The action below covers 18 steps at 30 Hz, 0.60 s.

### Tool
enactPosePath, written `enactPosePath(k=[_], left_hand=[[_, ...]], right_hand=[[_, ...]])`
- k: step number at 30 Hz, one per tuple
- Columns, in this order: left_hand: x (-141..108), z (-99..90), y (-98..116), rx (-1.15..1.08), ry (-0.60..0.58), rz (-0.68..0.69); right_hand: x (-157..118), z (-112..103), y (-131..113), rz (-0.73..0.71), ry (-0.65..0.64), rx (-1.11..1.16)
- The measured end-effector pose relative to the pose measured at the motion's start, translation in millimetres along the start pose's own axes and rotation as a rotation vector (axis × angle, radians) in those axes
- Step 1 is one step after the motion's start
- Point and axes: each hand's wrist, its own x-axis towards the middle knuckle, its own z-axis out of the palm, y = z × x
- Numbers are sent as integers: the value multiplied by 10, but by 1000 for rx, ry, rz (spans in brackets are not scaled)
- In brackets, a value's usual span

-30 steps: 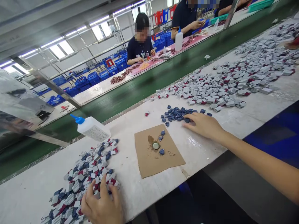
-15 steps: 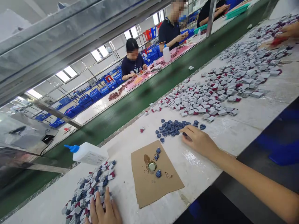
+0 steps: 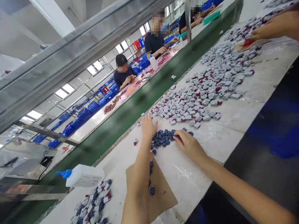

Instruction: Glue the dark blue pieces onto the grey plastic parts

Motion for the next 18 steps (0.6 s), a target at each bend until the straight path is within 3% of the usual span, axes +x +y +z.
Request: enactPosePath(k=[2,4,8,11,14,18], left_hand=[[333,126,-10,-33,4,-60],[490,155,-28,-93,17,-110],[362,9,32,-303,75,-155],[-85,-183,124,-520,109,-222],[-769,-376,200,-745,81,-324],[-1693,-564,276,-1100,81,-450]], right_hand=[[7,-1,6,-2,31,6],[20,-4,7,-16,51,22],[63,-11,29,-22,67,86],[75,-1,73,8,80,161],[22,-10,29,49,68,257],[-136,-146,-314,26,-55,391]])
